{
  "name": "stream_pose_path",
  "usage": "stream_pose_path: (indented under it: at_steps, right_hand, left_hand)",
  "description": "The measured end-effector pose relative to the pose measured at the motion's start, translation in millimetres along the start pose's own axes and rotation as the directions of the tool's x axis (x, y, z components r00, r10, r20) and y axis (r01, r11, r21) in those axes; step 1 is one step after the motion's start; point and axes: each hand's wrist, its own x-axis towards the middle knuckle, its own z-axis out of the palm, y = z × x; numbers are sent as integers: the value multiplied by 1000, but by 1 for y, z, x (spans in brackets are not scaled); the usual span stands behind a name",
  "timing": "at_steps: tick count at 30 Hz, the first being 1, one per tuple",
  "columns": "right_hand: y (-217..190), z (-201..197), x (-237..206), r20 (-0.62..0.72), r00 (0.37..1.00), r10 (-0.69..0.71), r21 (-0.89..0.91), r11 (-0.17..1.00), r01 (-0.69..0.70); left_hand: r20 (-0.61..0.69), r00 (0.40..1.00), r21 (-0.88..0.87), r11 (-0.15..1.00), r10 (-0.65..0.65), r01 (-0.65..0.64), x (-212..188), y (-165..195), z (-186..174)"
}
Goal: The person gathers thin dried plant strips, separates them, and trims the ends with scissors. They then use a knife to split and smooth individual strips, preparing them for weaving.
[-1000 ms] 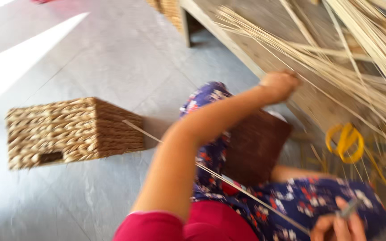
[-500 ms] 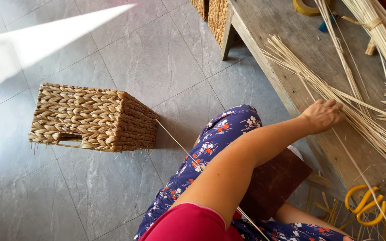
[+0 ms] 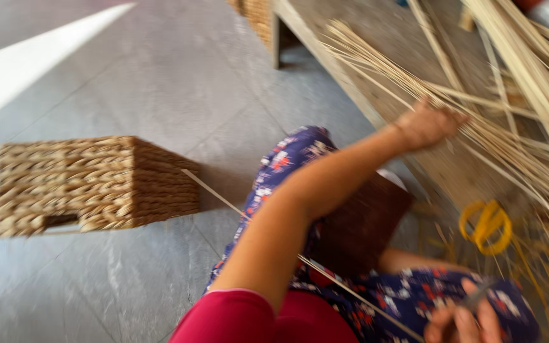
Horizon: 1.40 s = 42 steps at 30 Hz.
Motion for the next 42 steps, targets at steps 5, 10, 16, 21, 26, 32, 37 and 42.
stream_pose_path:
  at_steps: [5, 10, 16, 21, 26, 32, 37, 42]
  right_hand:
    - [-10, 29, -40, -70, 997, -22, 41, 999, 25]
    - [-31, 49, -80, -40, 999, 2, 98, 995, 2]
    - [-46, 56, -135, -9, 1000, 13, 76, 997, -12]
    - [-56, 66, -174, 123, 991, -58, 120, 992, 43]
    - [-53, 72, -198, 244, 970, -14, 112, 994, -13]
    - [-47, 63, -191, 186, 973, -133, 100, 988, 116]
    - [-53, 39, -182, 56, 984, -172, 33, 985, 170]
    - [-60, 17, -178, -88, 984, -155, 120, 979, 165]
  left_hand:
    - [-416, 909, -290, 942, 36, -170, -44, -2, -7]
    - [-523, 850, -143, 977, 60, -157, -133, 17, -52]
    - [-405, 908, -408, 910, -107, -74, -260, 94, -107]
    - [-289, 957, -636, 750, -11, -183, -355, 178, -126]
    - [-127, 992, -757, 646, 5, -100, -407, 233, -125]
    - [22, 996, -784, 617, -92, 74, -423, 241, -118]
    - [112, 986, -801, 575, -125, 164, -434, 219, -111]
    - [129, 981, -829, 527, -144, 187, -441, 202, -103]
